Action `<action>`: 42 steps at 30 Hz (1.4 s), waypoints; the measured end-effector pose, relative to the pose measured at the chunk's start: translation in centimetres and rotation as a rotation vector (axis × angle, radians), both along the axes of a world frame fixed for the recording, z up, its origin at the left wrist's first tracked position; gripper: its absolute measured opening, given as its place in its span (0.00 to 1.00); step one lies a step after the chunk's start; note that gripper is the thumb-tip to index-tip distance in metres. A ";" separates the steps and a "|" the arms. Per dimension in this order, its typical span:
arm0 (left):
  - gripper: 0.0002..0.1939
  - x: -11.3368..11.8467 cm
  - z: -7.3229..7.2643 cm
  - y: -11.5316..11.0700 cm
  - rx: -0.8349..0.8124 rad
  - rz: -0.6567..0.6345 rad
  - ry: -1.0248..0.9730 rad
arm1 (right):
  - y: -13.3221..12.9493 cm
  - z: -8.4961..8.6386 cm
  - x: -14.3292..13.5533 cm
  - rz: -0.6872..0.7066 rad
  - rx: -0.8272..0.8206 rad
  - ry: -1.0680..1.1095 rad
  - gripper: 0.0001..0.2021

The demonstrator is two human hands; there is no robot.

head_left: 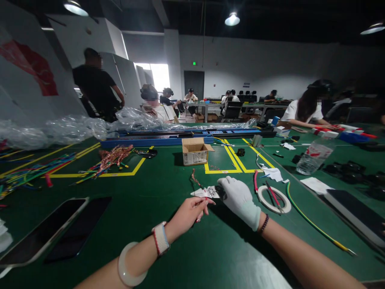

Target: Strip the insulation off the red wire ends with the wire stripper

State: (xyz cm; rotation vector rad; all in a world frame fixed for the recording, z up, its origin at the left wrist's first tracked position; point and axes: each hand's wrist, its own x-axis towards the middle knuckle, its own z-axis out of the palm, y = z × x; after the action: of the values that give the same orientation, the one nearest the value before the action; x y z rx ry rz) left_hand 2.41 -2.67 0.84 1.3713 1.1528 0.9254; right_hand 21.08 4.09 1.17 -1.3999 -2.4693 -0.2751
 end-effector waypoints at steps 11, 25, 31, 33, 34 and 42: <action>0.19 -0.7 -0.2 0.6 0.054 0.035 -0.022 | 0.4 0.2 0.4 0.058 -0.078 0.251 0.06; 0.18 -0.7 0.2 0.8 0.069 0.126 -0.090 | 1.4 2.8 0.7 0.012 0.051 0.103 0.12; 0.17 -0.8 0.8 0.4 0.122 0.108 -0.047 | 1.0 3.1 0.8 -0.055 0.034 0.110 0.16; 0.17 -0.8 1.1 0.3 0.136 0.106 -0.033 | 0.9 2.9 0.9 -0.041 0.015 0.157 0.16; 0.17 -0.8 1.2 0.3 0.142 0.105 -0.032 | 0.9 2.8 1.0 -0.029 0.005 0.186 0.16; 0.19 -0.8 1.0 0.5 0.165 0.106 -0.046 | 1.6 1.4 1.5 0.102 -0.099 0.365 0.12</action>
State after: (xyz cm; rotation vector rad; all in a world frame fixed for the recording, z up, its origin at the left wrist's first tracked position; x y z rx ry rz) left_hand 1.61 -2.17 1.83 1.4233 1.1432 1.1440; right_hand 22.63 5.70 2.55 -1.2274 -2.2643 0.1172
